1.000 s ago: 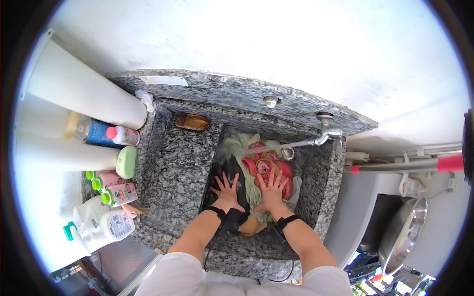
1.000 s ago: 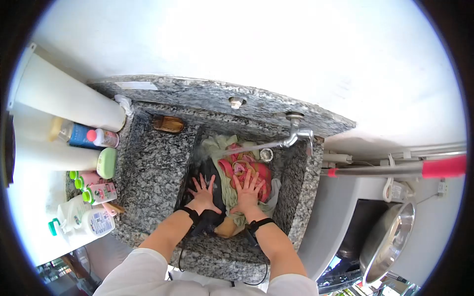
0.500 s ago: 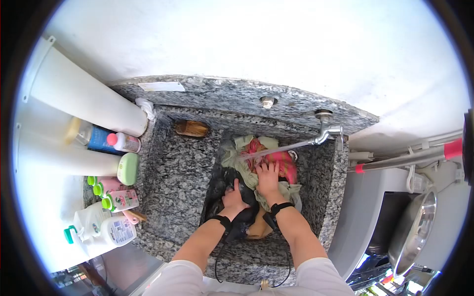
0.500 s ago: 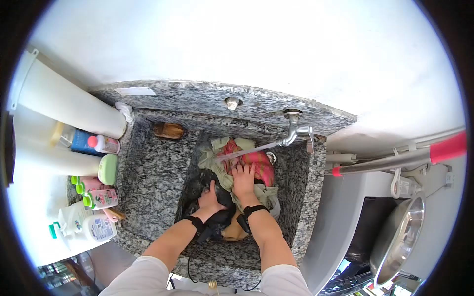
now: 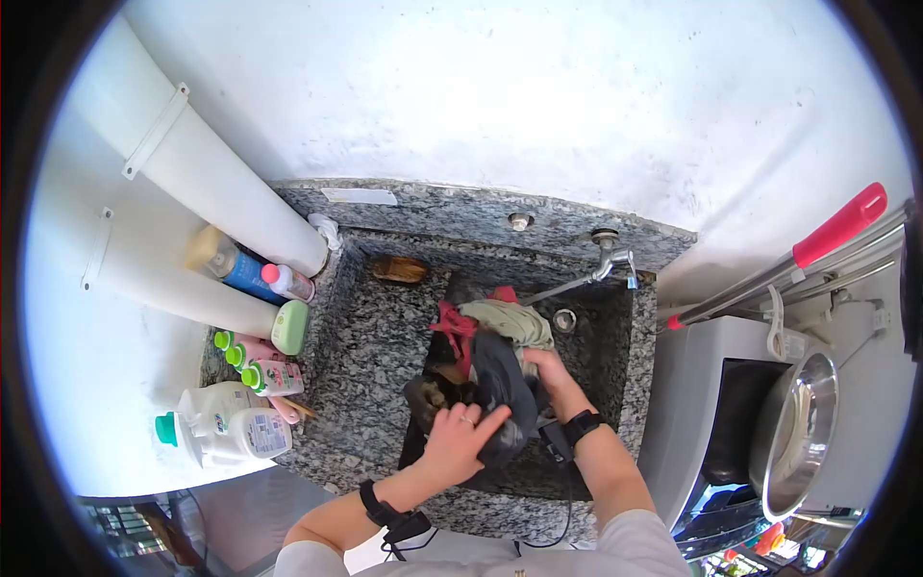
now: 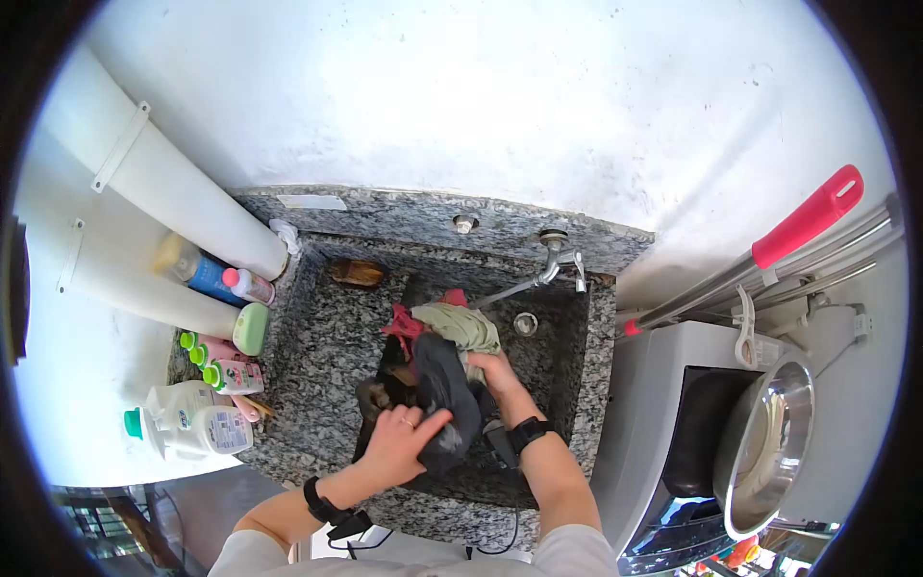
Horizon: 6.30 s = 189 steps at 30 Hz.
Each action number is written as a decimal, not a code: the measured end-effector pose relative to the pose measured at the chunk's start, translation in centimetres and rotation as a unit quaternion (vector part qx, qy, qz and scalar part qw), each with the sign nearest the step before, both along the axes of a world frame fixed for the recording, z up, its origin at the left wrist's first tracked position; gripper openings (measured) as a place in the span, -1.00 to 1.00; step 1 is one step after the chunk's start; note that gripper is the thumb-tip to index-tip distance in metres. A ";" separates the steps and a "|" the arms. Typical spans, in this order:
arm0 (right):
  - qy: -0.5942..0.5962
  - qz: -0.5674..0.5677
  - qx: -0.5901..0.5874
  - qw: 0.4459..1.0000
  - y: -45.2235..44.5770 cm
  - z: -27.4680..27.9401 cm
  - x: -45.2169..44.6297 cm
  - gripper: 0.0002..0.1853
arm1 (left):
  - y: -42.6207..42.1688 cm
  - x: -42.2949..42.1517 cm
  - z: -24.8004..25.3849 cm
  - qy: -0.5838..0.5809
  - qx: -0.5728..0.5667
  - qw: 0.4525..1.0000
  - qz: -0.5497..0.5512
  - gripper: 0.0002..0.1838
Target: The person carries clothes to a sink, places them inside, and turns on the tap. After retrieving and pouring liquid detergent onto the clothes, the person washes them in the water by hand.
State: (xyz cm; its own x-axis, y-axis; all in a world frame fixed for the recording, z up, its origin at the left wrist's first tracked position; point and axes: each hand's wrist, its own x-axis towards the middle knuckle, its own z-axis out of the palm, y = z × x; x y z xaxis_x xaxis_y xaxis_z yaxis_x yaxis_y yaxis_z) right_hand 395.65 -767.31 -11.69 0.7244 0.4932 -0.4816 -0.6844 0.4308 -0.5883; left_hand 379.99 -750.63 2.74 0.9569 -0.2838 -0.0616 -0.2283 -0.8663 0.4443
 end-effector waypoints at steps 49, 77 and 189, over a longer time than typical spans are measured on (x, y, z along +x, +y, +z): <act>-0.352 0.011 -0.578 0.737 -1.7 -3.8 3.1 -0.27 | 2.6 11.0 -11.1 0.047 -0.166 0.929 0.327 -0.23; -0.300 0.475 -0.527 0.638 0.9 -7.4 -12.1 0.58 | 2.3 12.0 -20.9 0.316 -0.042 0.936 0.150 -0.06; -0.304 0.002 -0.546 0.781 0.3 -8.7 1.5 -0.38 | 2.8 1.9 -11.0 0.232 0.079 0.968 0.055 -0.10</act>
